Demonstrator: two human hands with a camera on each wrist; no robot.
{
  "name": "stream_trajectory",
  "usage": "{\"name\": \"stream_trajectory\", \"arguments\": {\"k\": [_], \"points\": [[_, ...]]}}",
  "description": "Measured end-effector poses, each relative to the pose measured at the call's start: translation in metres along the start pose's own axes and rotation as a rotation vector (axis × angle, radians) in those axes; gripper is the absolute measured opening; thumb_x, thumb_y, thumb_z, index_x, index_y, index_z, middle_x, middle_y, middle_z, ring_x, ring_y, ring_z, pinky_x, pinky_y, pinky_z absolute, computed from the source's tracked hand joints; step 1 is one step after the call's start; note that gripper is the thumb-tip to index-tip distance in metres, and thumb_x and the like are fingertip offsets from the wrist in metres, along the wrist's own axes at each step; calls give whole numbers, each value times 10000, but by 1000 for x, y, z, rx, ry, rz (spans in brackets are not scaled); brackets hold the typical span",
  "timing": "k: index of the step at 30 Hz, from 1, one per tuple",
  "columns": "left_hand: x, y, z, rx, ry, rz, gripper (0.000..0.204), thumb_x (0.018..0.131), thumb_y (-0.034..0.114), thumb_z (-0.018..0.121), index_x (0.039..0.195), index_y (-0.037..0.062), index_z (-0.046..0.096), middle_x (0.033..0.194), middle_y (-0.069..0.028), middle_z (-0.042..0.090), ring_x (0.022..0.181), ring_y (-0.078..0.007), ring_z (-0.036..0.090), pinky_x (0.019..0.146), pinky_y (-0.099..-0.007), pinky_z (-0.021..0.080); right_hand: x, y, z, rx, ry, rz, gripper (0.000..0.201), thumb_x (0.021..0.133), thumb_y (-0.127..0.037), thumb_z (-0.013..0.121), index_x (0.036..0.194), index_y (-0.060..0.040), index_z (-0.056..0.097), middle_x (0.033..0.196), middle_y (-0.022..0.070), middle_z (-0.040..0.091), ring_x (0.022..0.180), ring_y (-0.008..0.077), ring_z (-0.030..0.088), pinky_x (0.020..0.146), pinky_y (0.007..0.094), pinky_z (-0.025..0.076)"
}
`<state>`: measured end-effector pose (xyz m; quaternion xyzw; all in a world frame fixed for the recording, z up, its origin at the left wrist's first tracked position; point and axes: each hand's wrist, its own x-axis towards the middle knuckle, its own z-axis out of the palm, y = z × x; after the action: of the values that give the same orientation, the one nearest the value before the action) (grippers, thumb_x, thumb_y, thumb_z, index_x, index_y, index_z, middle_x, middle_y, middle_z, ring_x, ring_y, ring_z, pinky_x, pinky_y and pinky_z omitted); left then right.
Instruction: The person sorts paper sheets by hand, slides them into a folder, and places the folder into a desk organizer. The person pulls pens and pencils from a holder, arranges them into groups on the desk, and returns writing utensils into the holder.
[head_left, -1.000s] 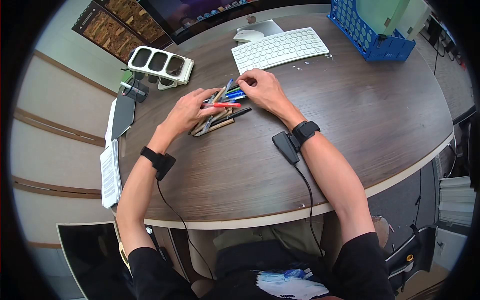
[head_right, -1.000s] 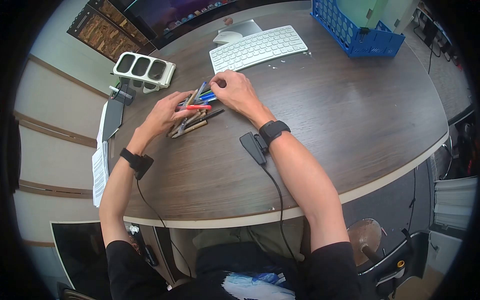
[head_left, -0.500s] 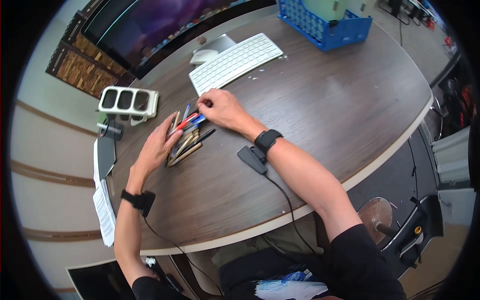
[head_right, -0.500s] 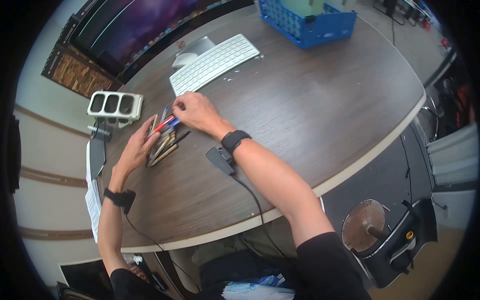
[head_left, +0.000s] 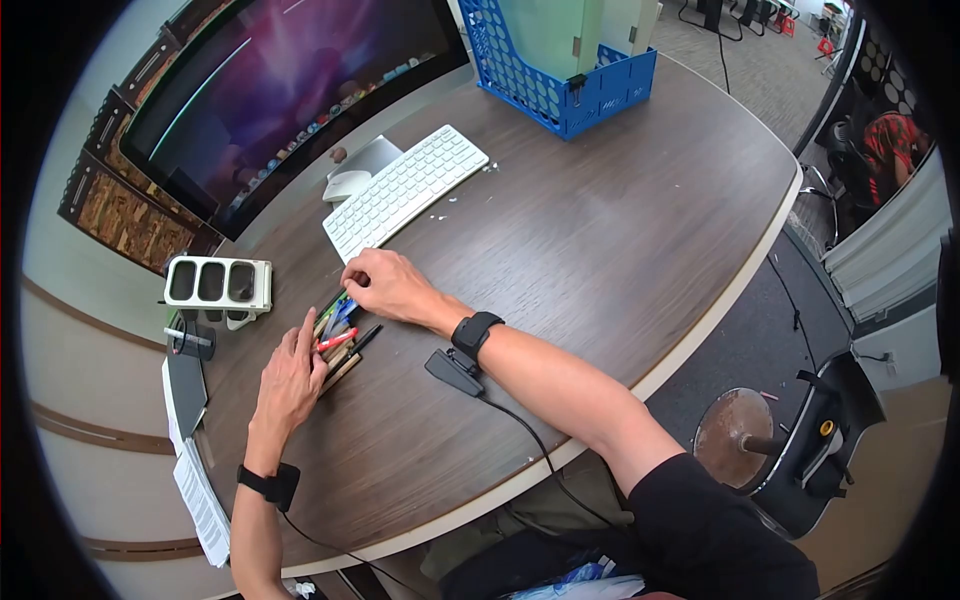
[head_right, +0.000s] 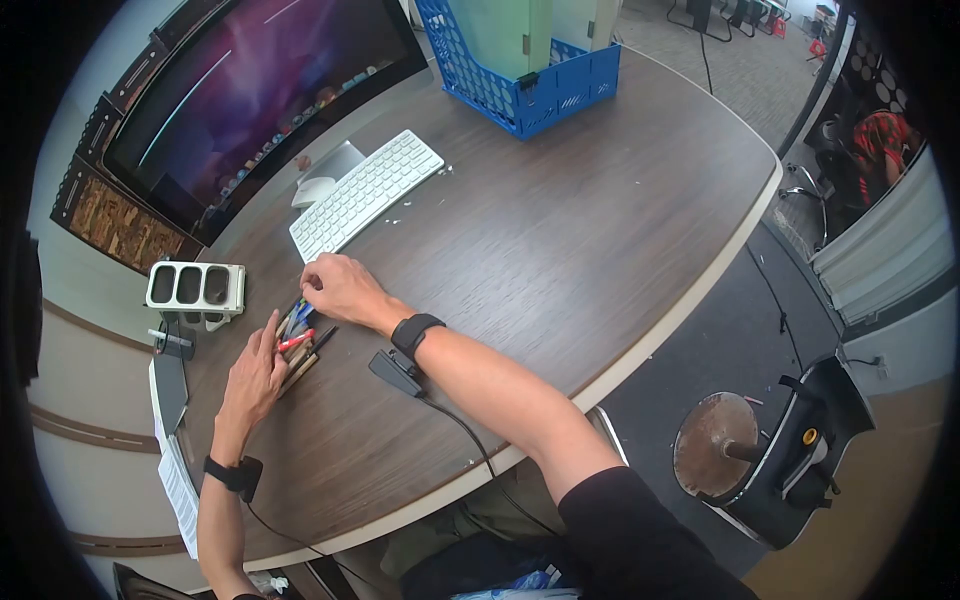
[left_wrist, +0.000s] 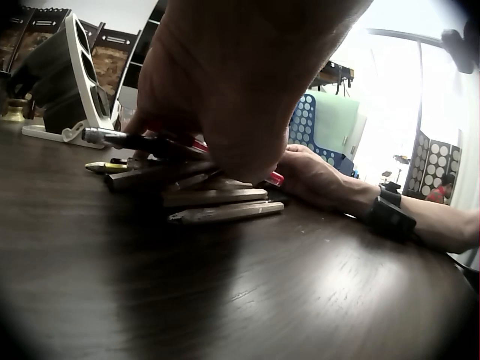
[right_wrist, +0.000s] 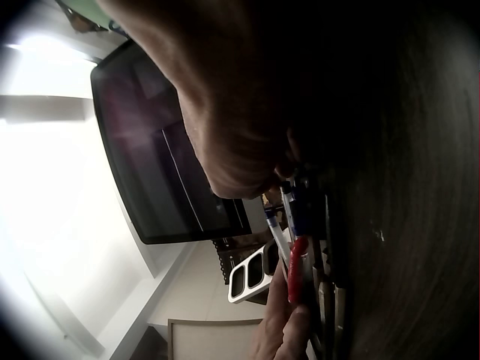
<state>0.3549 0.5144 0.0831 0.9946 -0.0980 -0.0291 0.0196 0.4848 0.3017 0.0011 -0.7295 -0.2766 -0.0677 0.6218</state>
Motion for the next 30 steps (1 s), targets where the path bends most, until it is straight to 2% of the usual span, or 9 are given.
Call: {"name": "stream_trajectory", "arguments": {"k": [2, 4, 5, 8, 13, 16, 22, 24, 30], "points": [[0, 2, -3, -30, -47, -38, 697, 1028, 199, 529, 1679, 107, 295, 1413, -240, 560, 1240, -437, 607, 1020, -508, 513, 0, 0, 0, -18, 1, -21, 218, 922, -183, 693, 969, 8, 788, 976, 215, 758, 935, 366, 747, 858, 438, 590], [-2, 0, -4, -27, -50, -28, 872, 988, 370, 680, 1704, 136, 241, 1497, -241, 528, 1322, -449, 570, 1085, -512, 494, -1, 0, -1, -26, -1, -36, 210, 933, -164, 690, 976, 22, 778, 967, 212, 751, 914, 349, 752, 842, 422, 594], [-3, 1, -5, -29, -44, -18, 872, 988, 370, 680, 1704, 136, 241, 1497, -241, 528, 1322, -449, 570, 1085, -512, 494, -1, 0, -1, -36, 4, -38, 210, 933, -164, 690, 976, 22, 778, 967, 212, 751, 914, 349, 752, 842, 422, 594], [-7, 6, -10, 8, -98, 11, 1238, 755, 551, 908, 1710, 157, 227, 1579, -229, 476, 1418, -434, 518, 1183, -494, 458, -1, 0, -1, -34, 2, -40, 204, 921, -152, 674, 970, 16, 778, 967, 210, 752, 914, 348, 753, 842, 424, 595], [-5, -9, -13, -132, -137, -33, 1141, 785, 486, 909, 1687, 152, 296, 1555, -239, 490, 1403, -414, 538, 1167, -485, 476, -1, -2, -1, -32, 1, -39, 198, 920, -151, 674, 964, 11, 778, 963, 200, 754, 907, 348, 751, 840, 423, 594], [-4, -10, -13, -115, -138, -21, 1103, 799, 418, 901, 1682, 142, 302, 1508, -241, 528, 1365, -421, 566, 1150, -489, 485, -1, -1, -2, -9, 2, -18, 203, 907, -185, 689, 946, -11, 788, 972, 218, 759, 947, 393, 741, 861, 466, 584], [-4, -3, -16, -76, -179, -74, 1078, 760, 273, 880, 1666, 117, 318, 1417, -271, 570, 1256, -474, 609, 1074, -497, 536, -1, 0, 0, -5, -4, -23, 207, 903, -180, 690, 950, -4, 788, 977, 221, 760, 947, 393, 741, 859, 465, 584], [-1, -2, -16, -24, -193, -33, 1093, 751, 245, 866, 1665, 86, 289, 1382, -284, 570, 1205, -484, 624, 1037, -505, 554, -1, 1, 0, -31, 7, -41, 190, 930, -161, 697, 960, 9, 778, 943, 197, 754, 892, 339, 752, 830, 426, 595], [-5, -13, 4, 86, -108, 73, 1165, 720, 202, 863, 1670, 28, 213, 1360, -275, 553, 1173, -478, 630, 1012, -502, 561, -2, -1, -2, -11, 1, -22, 213, 906, -180, 692, 952, 4, 788, 967, 226, 759, 939, 390, 742, 857, 463, 584]]}}
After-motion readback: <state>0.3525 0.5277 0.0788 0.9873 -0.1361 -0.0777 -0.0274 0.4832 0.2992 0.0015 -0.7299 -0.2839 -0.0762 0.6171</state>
